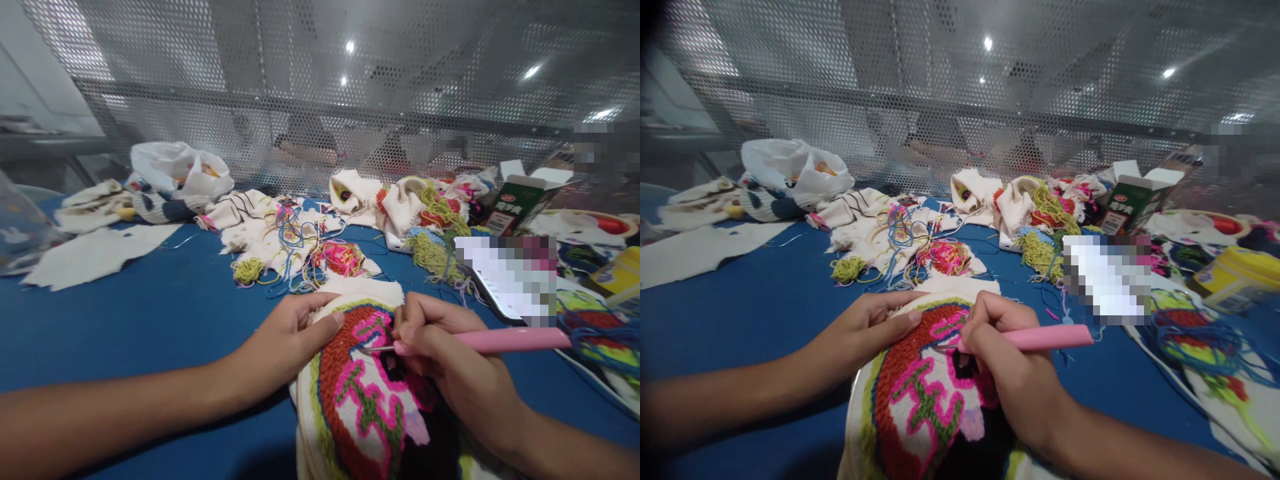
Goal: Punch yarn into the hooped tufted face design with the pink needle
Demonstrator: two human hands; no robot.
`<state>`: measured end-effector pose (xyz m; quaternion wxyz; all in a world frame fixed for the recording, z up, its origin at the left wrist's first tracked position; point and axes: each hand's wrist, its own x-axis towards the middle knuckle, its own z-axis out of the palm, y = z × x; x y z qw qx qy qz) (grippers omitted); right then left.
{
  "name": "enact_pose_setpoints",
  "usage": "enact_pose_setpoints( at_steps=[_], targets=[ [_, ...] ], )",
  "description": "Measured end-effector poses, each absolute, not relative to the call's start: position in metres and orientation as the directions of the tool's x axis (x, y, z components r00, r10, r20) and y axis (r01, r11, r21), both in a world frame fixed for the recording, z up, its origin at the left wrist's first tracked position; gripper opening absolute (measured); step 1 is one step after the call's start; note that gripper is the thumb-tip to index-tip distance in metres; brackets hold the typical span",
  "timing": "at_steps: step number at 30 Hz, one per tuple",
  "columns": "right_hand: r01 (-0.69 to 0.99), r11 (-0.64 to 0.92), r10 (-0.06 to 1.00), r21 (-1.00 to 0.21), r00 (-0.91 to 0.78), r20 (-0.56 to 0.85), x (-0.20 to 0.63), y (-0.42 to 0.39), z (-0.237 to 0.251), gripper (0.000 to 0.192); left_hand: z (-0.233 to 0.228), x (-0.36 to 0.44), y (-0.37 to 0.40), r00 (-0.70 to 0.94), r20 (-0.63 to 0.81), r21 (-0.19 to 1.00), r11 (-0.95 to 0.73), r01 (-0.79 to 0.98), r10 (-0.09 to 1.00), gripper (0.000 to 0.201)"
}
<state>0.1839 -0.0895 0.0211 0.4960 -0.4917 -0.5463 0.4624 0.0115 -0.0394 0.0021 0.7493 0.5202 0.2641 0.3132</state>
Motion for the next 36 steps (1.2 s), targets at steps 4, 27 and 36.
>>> enact_pose_setpoints(
  at_steps=[4,27,36],
  targets=[
    [0.161,0.056,0.998,-0.985,-0.044,0.049,0.184,-0.090,0.022,0.023,0.003,0.012,-0.039,0.657,-0.083,0.949,0.260,-0.177,0.749,0.028],
    [0.656,0.581,0.805,-0.482,-0.551,0.221,0.178,-0.081,0.020,0.012,0.002,0.012,-0.041,0.636,0.050,0.994,0.022,-0.105,0.770,0.025],
    [0.633,0.525,0.836,-0.569,-0.509,0.205,0.180,-0.084,0.020,0.013,0.000,0.010,-0.041,0.620,0.021,0.999,0.013,-0.051,0.785,0.029]
  ],
)
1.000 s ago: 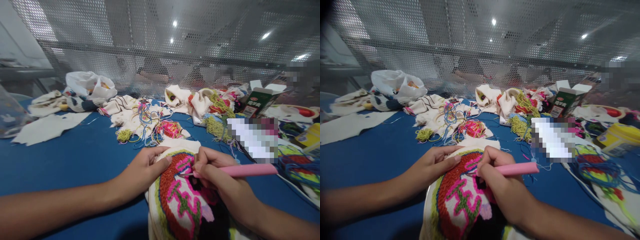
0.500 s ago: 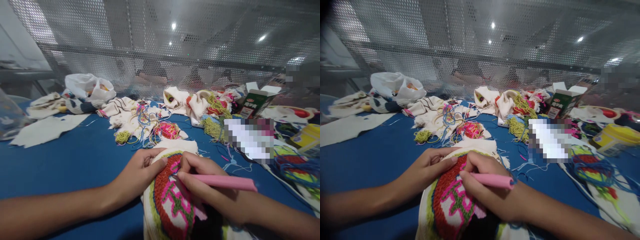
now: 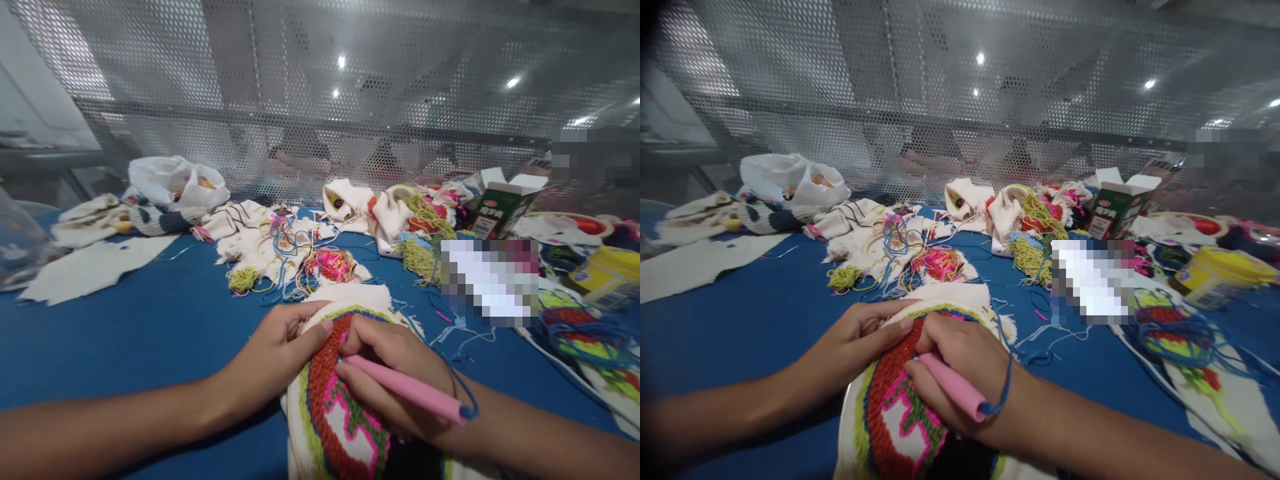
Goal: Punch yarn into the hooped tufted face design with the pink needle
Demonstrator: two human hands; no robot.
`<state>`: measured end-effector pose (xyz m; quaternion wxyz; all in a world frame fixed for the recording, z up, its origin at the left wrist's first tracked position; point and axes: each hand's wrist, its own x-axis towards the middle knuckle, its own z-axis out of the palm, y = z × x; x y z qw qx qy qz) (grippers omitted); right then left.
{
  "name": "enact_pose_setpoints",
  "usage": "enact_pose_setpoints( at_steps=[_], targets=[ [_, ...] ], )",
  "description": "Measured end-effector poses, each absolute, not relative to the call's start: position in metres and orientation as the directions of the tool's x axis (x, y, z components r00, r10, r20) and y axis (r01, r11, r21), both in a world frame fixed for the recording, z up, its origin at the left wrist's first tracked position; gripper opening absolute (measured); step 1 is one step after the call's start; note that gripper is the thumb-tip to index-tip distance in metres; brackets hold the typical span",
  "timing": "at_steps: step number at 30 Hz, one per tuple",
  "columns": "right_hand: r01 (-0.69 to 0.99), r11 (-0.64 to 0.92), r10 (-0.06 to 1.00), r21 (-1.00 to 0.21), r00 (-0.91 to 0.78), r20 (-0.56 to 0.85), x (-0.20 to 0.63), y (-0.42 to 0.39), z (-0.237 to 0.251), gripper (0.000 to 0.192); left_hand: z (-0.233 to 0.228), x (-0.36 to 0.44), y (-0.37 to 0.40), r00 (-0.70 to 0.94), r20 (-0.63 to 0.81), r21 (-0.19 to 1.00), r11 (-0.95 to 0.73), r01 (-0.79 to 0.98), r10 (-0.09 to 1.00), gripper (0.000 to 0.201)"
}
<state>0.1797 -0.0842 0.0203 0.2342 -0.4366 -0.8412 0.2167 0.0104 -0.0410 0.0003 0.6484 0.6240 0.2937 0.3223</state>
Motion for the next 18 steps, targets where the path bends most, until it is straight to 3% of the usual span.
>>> enact_pose_setpoints(
  at_steps=[5,8,11,13,18],
  targets=[
    [0.644,0.487,0.870,-0.590,-0.417,0.262,0.178,-0.091,0.018,0.013,0.001,0.011,-0.041,0.646,0.047,0.998,-0.006,-0.066,0.762,0.027],
    [0.595,0.396,0.904,-0.699,-0.384,0.186,0.178,-0.094,0.021,0.011,0.001,0.011,-0.040,0.651,0.011,0.996,0.051,-0.076,0.759,0.028],
    [0.452,0.123,0.968,-0.883,-0.251,0.006,0.178,-0.096,0.024,0.017,0.002,0.012,-0.040,0.643,-0.032,0.993,0.100,-0.069,0.765,0.030],
    [0.333,-0.020,0.985,-0.943,-0.152,-0.075,0.178,-0.095,0.025,0.020,0.003,0.012,-0.041,0.633,-0.039,0.993,0.103,-0.065,0.773,0.031],
    [0.116,-0.103,0.990,-0.988,-0.083,-0.113,0.179,-0.090,0.023,0.020,0.004,0.013,-0.041,0.625,-0.049,0.992,0.109,-0.058,0.779,0.029]
  ],
)
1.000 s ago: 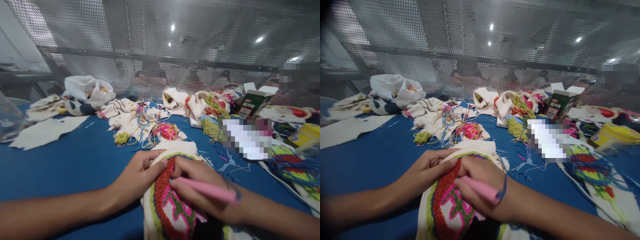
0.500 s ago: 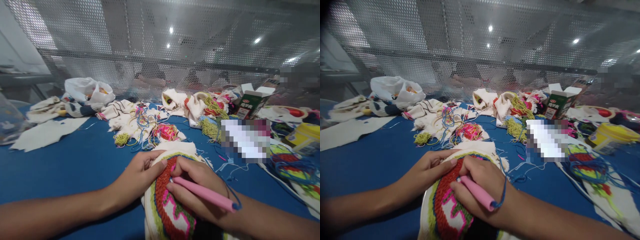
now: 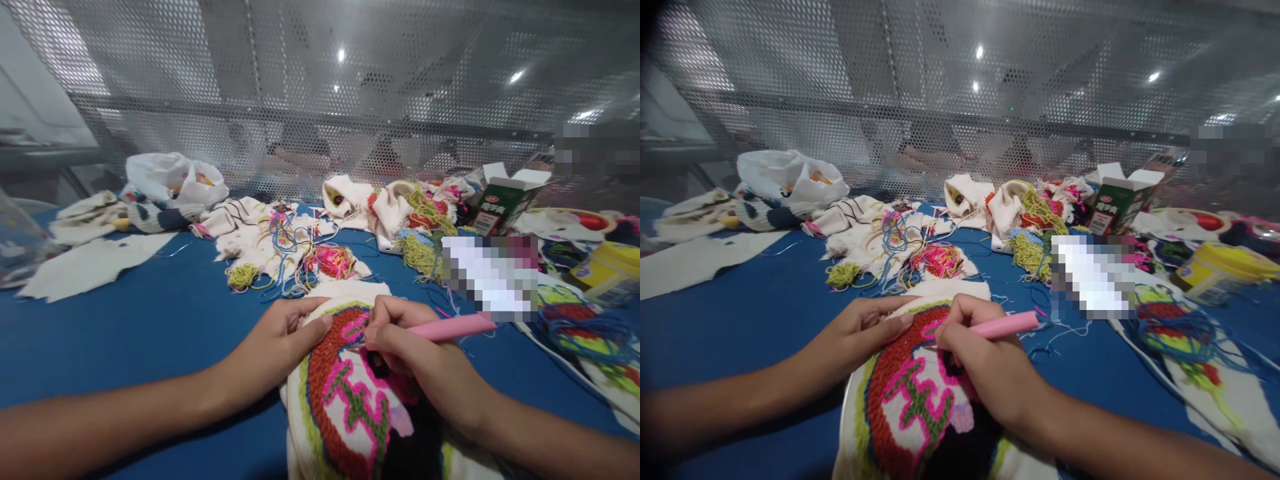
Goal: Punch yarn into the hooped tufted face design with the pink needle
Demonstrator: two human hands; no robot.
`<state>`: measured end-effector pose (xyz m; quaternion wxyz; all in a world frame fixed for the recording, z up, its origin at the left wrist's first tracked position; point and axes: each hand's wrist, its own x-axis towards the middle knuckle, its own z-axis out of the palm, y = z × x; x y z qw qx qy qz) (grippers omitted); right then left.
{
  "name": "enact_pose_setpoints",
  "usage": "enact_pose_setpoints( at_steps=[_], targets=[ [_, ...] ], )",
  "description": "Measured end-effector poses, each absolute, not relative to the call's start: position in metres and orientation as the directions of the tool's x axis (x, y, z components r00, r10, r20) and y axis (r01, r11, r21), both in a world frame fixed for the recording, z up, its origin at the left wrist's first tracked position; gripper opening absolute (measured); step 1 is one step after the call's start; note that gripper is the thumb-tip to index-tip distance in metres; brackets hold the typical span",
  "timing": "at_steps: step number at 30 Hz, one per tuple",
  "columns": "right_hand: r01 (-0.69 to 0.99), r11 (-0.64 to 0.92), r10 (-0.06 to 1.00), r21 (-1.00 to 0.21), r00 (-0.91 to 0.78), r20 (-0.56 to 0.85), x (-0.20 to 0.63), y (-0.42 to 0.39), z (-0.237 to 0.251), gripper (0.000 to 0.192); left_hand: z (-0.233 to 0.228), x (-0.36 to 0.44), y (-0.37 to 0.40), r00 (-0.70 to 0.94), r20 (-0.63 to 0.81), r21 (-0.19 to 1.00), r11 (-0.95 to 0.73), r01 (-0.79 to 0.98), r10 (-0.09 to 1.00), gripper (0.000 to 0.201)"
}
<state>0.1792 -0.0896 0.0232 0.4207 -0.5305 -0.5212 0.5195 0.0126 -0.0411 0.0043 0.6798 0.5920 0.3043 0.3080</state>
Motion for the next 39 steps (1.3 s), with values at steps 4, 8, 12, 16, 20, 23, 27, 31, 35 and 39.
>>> enact_pose_setpoints(
  at_steps=[4,8,12,16,20,23,27,31,35,39],
  targets=[
    [0.018,-0.075,0.995,-0.997,-0.057,-0.076,0.182,-0.086,0.019,0.020,0.003,0.012,-0.040,0.632,-0.052,0.987,0.134,-0.083,0.773,0.027],
    [-0.028,-0.068,0.996,-0.997,-0.059,-0.066,0.183,-0.085,0.018,0.022,0.001,0.011,-0.040,0.639,-0.065,0.989,0.136,-0.064,0.766,0.029],
    [-0.063,-0.074,0.996,-0.995,-0.054,-0.071,0.183,-0.086,0.020,0.022,0.001,0.010,-0.040,0.634,-0.069,0.988,0.141,-0.063,0.770,0.029],
    [-0.058,-0.056,0.997,-0.997,-0.056,-0.053,0.182,-0.085,0.020,0.022,0.001,0.011,-0.039,0.638,-0.050,0.989,0.128,-0.077,0.768,0.027],
    [-0.007,-0.075,0.996,-0.997,-0.051,-0.075,0.181,-0.084,0.020,0.019,0.001,0.012,-0.039,0.638,-0.039,0.991,0.111,-0.074,0.769,0.026],
    [0.006,-0.077,0.996,-0.997,-0.046,-0.077,0.181,-0.084,0.021,0.018,0.001,0.013,-0.040,0.642,-0.034,0.990,0.114,-0.084,0.766,0.025],
    [-0.016,-0.071,0.996,-0.997,-0.049,-0.070,0.182,-0.084,0.021,0.018,0.001,0.012,-0.040,0.639,-0.032,0.990,0.111,-0.084,0.768,0.025],
    [0.068,-0.079,0.992,-0.995,-0.096,-0.085,0.182,-0.088,0.020,0.019,0.001,0.012,-0.040,0.637,-0.033,0.994,0.090,-0.057,0.770,0.026],
    [0.204,-0.044,0.961,-0.978,-0.258,-0.097,0.181,-0.094,0.022,0.019,0.001,0.013,-0.040,0.597,-0.030,0.994,0.085,-0.064,0.802,0.027],
    [0.280,-0.028,0.907,-0.960,-0.397,-0.143,0.179,-0.092,0.027,0.017,0.001,0.013,-0.042,0.586,-0.005,0.998,0.039,-0.044,0.811,0.026]
  ],
)
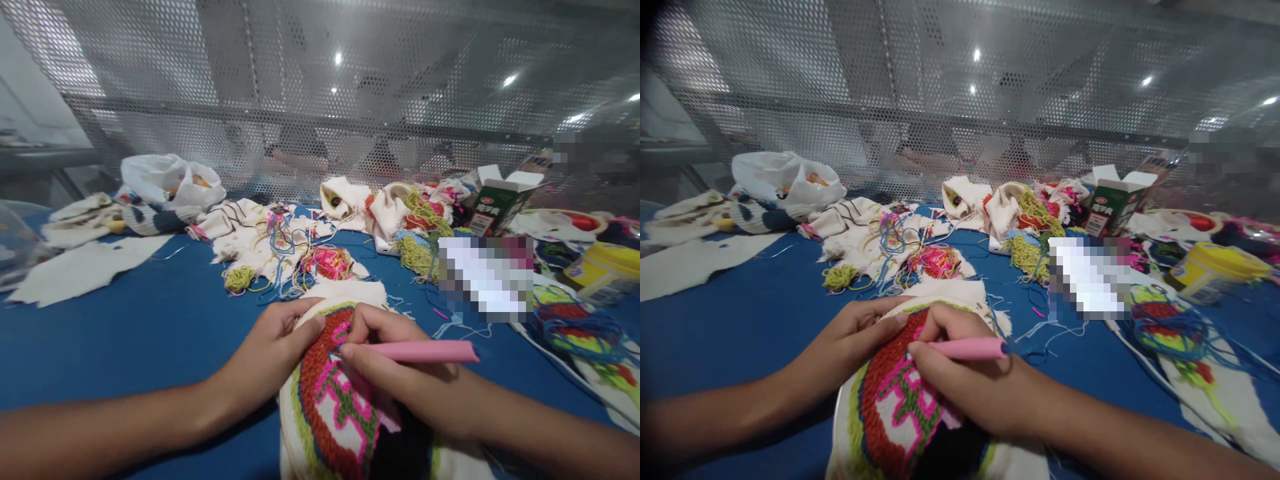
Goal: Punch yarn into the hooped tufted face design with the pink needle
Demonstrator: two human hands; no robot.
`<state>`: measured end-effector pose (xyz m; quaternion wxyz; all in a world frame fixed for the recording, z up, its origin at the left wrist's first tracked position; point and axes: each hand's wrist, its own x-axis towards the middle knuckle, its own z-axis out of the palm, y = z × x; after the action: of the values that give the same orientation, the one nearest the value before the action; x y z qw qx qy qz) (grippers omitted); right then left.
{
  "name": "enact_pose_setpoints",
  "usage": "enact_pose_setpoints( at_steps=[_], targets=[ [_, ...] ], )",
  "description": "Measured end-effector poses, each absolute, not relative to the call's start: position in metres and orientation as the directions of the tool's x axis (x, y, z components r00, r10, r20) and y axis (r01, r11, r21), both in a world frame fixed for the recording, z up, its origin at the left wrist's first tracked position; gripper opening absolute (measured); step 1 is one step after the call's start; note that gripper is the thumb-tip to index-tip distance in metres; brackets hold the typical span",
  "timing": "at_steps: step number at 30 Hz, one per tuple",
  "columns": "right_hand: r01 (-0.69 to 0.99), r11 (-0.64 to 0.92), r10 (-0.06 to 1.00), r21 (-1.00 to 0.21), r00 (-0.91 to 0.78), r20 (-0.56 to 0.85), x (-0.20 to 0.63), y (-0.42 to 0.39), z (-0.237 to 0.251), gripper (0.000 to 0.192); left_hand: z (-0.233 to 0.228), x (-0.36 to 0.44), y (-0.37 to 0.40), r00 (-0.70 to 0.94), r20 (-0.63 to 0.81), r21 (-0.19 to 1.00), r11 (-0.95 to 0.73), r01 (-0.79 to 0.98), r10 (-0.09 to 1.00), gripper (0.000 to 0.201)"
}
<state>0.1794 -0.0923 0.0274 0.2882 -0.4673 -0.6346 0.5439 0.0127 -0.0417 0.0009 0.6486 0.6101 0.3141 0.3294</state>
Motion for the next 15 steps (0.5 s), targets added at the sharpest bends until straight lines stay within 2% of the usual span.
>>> enact_pose_setpoints(
  at_steps=[3,7,9,12,15],
  targets=[
    [0.355,-0.014,0.888,-0.935,-0.425,-0.174,0.1769,-0.0875,0.0323,0.014,0.0010,0.0116,-0.0417,0.579,-0.008,1.000,-0.002,0.017,0.816,0.023],
    [0.529,0.301,0.885,-0.793,-0.465,0.025,0.1732,-0.0829,0.0328,0.015,0.0012,0.0106,-0.0412,0.569,0.044,0.990,-0.110,0.083,0.822,0.025],
    [0.573,0.394,0.878,-0.719,-0.467,0.109,0.1727,-0.0824,0.0298,0.014,0.0013,0.0109,-0.0410,0.579,0.036,0.993,-0.096,0.073,0.815,0.026],
    [0.590,0.421,0.878,-0.689,-0.457,0.146,0.1735,-0.0835,0.0261,0.014,0.0013,0.0119,-0.0404,0.589,0.020,0.997,-0.059,0.047,0.808,0.025],
    [0.563,0.378,0.889,-0.735,-0.442,0.119,0.1743,-0.0858,0.0277,0.015,0.0010,0.0126,-0.0392,0.581,0.024,0.998,-0.058,0.040,0.813,0.024]
  ],
)
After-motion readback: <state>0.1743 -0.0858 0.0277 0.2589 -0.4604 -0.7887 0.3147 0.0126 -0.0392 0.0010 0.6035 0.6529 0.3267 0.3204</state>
